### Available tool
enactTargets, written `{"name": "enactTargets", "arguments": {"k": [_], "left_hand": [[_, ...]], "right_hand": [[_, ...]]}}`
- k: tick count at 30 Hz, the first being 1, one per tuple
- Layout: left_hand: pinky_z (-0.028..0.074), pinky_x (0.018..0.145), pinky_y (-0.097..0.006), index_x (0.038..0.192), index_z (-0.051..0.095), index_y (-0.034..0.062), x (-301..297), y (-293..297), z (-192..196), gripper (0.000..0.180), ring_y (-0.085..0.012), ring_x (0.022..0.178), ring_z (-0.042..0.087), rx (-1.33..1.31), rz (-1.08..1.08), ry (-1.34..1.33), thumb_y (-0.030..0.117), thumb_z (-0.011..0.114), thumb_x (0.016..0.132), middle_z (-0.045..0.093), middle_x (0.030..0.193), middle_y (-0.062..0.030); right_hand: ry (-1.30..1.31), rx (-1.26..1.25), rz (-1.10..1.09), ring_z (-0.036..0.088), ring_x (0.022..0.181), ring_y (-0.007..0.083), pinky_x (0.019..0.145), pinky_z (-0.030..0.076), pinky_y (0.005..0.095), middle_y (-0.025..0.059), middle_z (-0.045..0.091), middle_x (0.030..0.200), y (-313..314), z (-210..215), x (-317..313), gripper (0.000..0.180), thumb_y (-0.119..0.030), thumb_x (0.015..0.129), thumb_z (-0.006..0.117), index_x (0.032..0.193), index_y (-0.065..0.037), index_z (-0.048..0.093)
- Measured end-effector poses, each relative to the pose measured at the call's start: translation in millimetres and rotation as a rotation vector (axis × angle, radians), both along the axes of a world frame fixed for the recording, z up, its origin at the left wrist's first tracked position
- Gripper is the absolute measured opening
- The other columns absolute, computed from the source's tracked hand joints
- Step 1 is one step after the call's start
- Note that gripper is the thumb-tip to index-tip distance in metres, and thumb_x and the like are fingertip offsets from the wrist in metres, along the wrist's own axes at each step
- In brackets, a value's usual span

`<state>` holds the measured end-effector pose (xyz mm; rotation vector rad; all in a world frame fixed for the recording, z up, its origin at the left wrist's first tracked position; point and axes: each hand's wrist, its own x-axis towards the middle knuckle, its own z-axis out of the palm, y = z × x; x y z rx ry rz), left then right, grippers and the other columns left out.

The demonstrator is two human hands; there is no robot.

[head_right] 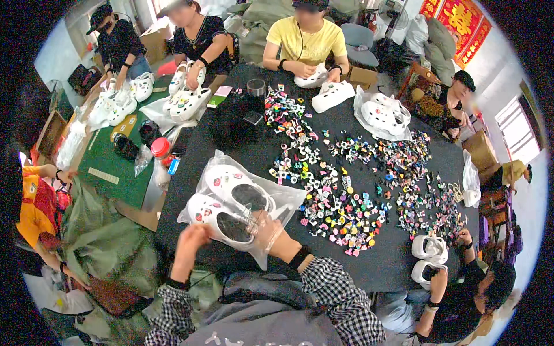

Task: Applying decorative charms and accessories to white foam shoes at a manufacturing workstation.

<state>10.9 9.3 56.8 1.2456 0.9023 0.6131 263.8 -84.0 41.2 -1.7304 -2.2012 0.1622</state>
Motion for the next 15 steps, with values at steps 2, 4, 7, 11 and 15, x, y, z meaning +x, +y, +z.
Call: {"name": "enactTargets", "arguments": {"k": [2, 4, 7, 11, 15], "left_hand": [[0.045, 0.080, -0.025, 0.105, 0.061, -0.0006, -16, 36, -18, 0.022, -0.0114, 0.089, 0.058, 0.205, 0.209, 0.196, 0.012, 0.047, 0.093, 0.062, 0.099, -0.0031], [0.044, 0.085, -0.029, 0.107, 0.060, -0.0022, -15, 64, -42, 0.023, -0.0173, 0.093, 0.058, 0.283, 0.365, 0.198, 0.010, 0.049, 0.091, 0.062, 0.099, -0.0076], [0.043, 0.089, -0.031, 0.113, 0.058, -0.0019, -27, 99, -80, 0.027, -0.0207, 0.099, 0.058, 0.314, 0.369, 0.287, 0.013, 0.050, 0.091, 0.062, 0.107, -0.0120], [0.045, 0.085, -0.032, 0.110, 0.058, -0.0066, -11, 116, -93, 0.037, -0.0207, 0.099, 0.059, 0.181, 0.157, 0.428, 0.026, 0.049, 0.094, 0.064, 0.107, -0.0142], [0.045, 0.077, -0.030, 0.106, 0.059, -0.0070, 7, 115, -82, 0.042, -0.0135, 0.086, 0.057, 0.093, 0.084, 0.290, 0.032, 0.048, 0.096, 0.065, 0.094, -0.0095]], "right_hand": [[-0.136, 0.014, 0.012, 0.049, 0.107, 0.0318, 0.072, 0.051, 0.0384, 0.0158, 0.051, 0.114, 1, -4, -5, 0.026, -0.019, 0.076, 0.059, 0.100, -0.014, 0.067], [-0.173, -0.040, -0.003, 0.050, 0.106, 0.0314, 0.071, 0.051, 0.0363, 0.0158, 0.052, 0.113, 6, -10, -6, 0.027, -0.019, 0.075, 0.059, 0.101, -0.014, 0.066], [-0.210, -0.001, 0.014, 0.051, 0.105, 0.0299, 0.071, 0.048, 0.0339, 0.0163, 0.053, 0.113, 10, -19, -7, 0.031, -0.019, 0.073, 0.061, 0.104, -0.016, 0.065], [-0.309, 0.059, 0.142, 0.052, 0.104, 0.0288, 0.075, 0.046, 0.0399, 0.0130, 0.054, 0.109, 7, -10, 6, 0.033, -0.023, 0.071, 0.064, 0.103, -0.015, 0.064], [0.007, -0.159, 0.166, 0.060, 0.090, 0.0322, 0.074, 0.050, 0.0422, 0.0179, 0.059, 0.094, 0, -3, 19, 0.024, -0.020, 0.074, 0.061, 0.093, -0.007, 0.062]]}}
